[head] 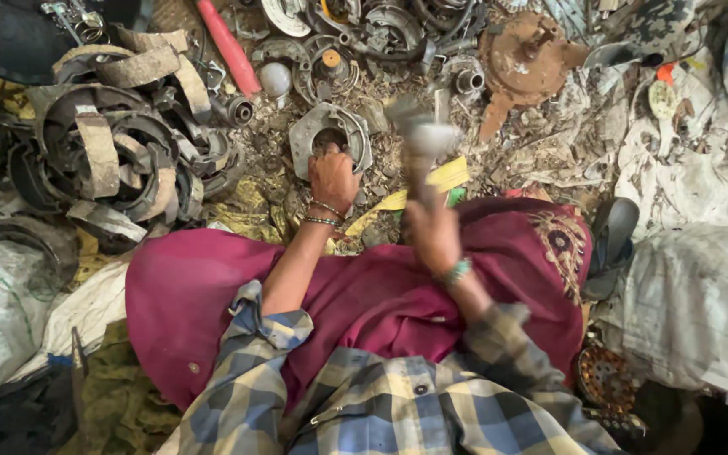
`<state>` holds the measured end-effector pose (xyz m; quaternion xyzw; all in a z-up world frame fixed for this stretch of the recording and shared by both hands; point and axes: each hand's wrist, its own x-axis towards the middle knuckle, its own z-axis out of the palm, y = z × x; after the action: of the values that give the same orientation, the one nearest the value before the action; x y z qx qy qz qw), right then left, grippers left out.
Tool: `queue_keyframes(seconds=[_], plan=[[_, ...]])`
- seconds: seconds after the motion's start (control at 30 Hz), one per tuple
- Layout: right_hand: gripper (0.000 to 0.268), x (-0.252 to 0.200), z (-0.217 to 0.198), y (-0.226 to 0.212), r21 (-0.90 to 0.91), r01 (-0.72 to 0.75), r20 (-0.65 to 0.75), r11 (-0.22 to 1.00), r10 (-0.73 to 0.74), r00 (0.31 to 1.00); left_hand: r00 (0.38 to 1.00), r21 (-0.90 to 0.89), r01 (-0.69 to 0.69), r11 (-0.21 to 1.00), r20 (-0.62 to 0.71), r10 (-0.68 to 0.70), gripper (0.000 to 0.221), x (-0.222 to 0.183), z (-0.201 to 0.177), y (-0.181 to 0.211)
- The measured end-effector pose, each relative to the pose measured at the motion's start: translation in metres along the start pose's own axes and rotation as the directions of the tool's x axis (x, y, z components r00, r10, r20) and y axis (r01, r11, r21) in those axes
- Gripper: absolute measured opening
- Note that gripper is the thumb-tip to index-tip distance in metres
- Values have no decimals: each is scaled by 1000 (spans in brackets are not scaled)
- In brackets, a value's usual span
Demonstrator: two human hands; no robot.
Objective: The person sits on the ground and repeatedly strikes a metal part with a hammer to break it apart. The person holds the metal piece steady with one hand while swinging the hammer with the other, working over a pile of scrap.
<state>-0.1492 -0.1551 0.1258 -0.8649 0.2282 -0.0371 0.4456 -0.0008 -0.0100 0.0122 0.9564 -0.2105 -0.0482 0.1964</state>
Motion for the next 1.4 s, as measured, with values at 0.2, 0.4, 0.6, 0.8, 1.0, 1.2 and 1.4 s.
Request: queue_keyframes(seconds=[0.2,0.4,0.6,0.8,1.0,1.2,1.4], plan=[[36,-12,-9,12,-64,-32,57,997,35,998,1000,51,2,999,-11,-2,16,-8,0,6],[34,-22,-88,-72,433,235,-114,870,-206,972,985,-50,-86,995,-154,77,43,-8,-5,-2],[41,-23,-91,-63,617,550,-420,563,-355,835,988,12,-72,997,-134,73,4,-1,18,-6],[41,-5,18,27,-178,-25,59,984,36,998,991,-12,-111,994,-79,110,12,-1,23,-10],[39,-20,-8,11,-94,125,-53,988,-130,990,994,-4,-62,998,-93,62,13,-5,5,-2],[42,-21,-90,-83,394,477,-272,786,-395,877,998,-106,-30,994,-52,24,31,-8,-15,6],[40,-15,-72,-35,332,647,-419,687,-507,753,996,-103,-54,993,-71,47,27,-4,-5,0]])
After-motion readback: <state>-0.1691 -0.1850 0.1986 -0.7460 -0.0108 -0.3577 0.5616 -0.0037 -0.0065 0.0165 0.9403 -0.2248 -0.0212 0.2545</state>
